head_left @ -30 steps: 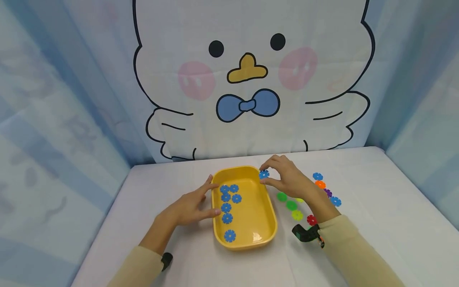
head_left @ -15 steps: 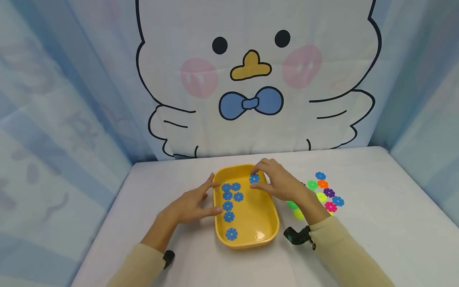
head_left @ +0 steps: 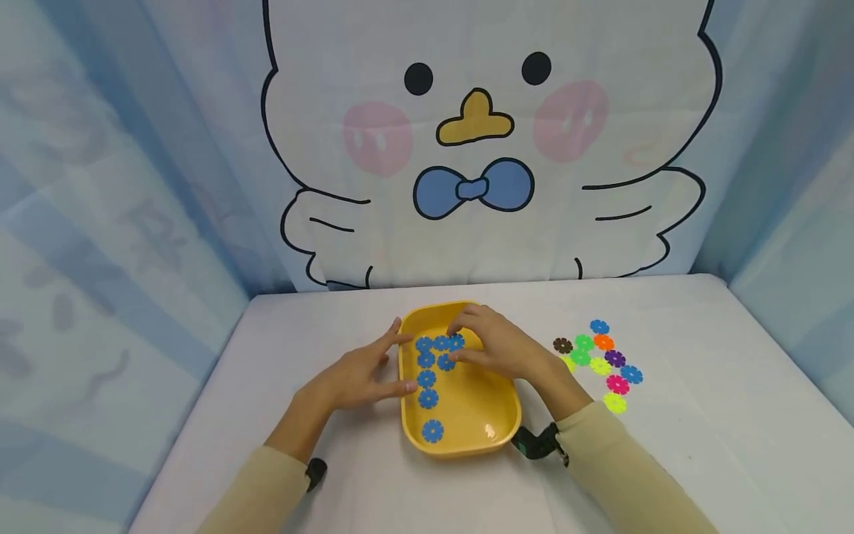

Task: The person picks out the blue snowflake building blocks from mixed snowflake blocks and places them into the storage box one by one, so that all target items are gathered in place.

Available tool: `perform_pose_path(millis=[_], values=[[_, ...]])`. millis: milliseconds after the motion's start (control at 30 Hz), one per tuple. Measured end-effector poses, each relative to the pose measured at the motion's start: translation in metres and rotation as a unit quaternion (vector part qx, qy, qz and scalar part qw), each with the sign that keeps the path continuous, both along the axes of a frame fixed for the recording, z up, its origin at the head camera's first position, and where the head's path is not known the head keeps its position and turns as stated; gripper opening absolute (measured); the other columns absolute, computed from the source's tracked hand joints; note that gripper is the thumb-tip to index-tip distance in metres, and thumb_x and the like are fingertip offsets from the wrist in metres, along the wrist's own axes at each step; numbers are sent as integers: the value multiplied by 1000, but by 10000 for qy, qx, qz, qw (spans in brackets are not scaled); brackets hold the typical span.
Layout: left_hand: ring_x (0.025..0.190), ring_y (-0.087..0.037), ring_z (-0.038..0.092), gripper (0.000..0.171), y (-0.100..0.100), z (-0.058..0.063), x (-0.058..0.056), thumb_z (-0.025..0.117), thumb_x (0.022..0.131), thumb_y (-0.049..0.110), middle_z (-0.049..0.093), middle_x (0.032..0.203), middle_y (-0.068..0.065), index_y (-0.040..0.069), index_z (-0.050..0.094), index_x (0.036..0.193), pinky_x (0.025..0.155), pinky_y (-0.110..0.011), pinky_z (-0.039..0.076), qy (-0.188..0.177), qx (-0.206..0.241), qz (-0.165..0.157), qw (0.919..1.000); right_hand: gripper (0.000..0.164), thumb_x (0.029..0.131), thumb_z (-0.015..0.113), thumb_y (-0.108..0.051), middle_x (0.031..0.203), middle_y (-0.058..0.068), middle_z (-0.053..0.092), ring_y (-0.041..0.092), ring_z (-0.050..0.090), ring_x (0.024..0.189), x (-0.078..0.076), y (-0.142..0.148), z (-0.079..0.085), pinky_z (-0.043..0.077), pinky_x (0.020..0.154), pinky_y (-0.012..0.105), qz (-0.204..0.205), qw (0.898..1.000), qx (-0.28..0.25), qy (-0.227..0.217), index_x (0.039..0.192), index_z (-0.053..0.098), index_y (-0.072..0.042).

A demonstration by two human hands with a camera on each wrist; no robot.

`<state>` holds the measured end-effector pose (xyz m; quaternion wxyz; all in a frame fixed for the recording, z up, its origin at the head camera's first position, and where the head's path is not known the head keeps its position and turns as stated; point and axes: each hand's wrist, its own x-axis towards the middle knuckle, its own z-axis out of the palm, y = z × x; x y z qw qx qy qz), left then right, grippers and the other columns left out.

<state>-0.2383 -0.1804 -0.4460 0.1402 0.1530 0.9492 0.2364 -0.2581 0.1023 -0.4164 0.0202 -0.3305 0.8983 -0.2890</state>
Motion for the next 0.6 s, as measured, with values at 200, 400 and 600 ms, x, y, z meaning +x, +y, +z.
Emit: perform_pose_path(millis=[200, 400, 600], values=[[131, -26, 59, 87, 0, 1, -1, 68, 80, 76, 47, 160, -2, 50, 33, 156, 104, -58, 51, 4, 16, 4, 10000, 33, 90, 82, -25, 118, 4, 62, 27, 59, 113, 0, -9, -6, 52, 106, 44, 104, 9998, 106, -134, 117, 71, -9], [132, -27, 59, 88, -1, 2, 0, 68, 80, 76, 41, 163, 1, 49, 33, 156, 104, -58, 51, -37, 37, -6, 10000, 32, 90, 81, -21, 119, 6, 60, 23, 59, 109, 4, -17, -9, 53, 103, 43, -66, 9996, 267, -65, 116, 72, -5], [134, -26, 58, 86, 1, 3, -2, 68, 81, 76, 20, 170, 14, 49, 33, 156, 105, -57, 51, 33, 50, -94, 9999, 30, 91, 81, -21, 120, 4, 59, 21, 58, 108, 6, -21, -5, 53, 103, 41, -171, 9976, 634, -195, 117, 73, -8]])
